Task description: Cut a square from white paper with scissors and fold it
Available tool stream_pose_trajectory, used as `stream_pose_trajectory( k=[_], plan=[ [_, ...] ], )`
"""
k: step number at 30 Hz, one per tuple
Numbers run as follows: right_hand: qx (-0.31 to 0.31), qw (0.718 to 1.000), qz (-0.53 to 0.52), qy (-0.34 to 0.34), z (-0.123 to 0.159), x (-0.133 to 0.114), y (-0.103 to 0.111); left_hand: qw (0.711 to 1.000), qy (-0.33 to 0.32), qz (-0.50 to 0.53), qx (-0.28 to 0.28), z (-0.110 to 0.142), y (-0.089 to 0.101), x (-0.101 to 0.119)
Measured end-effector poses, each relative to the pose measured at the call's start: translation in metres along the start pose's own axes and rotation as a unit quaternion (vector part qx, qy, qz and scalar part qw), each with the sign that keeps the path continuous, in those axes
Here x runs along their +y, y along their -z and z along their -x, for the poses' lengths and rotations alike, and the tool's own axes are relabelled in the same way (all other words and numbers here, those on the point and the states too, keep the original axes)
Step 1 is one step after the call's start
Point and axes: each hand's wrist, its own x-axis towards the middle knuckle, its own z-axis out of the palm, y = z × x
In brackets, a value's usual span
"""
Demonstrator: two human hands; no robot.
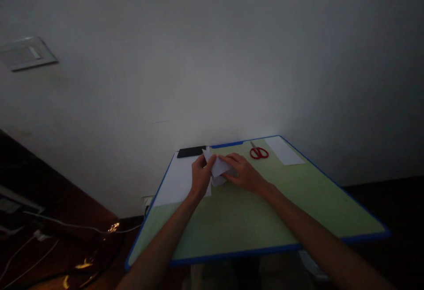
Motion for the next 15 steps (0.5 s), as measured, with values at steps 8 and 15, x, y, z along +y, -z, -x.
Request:
stream_pose_trajectory(
  k=[8, 15],
  plan=[
    [0.094, 0.983, -0.128, -0.098, -0.005, 0.002, -0.003, 0.998, -0.003, -0.004, -0.062, 0.006, -0.004, 0.005],
    [0.152, 0.924, -0.261, -0.232, -0.010, 0.012, -0.004, 0.994, -0.010, 0.000, -0.112, 0.007, -0.006, 0.006]
  ],
)
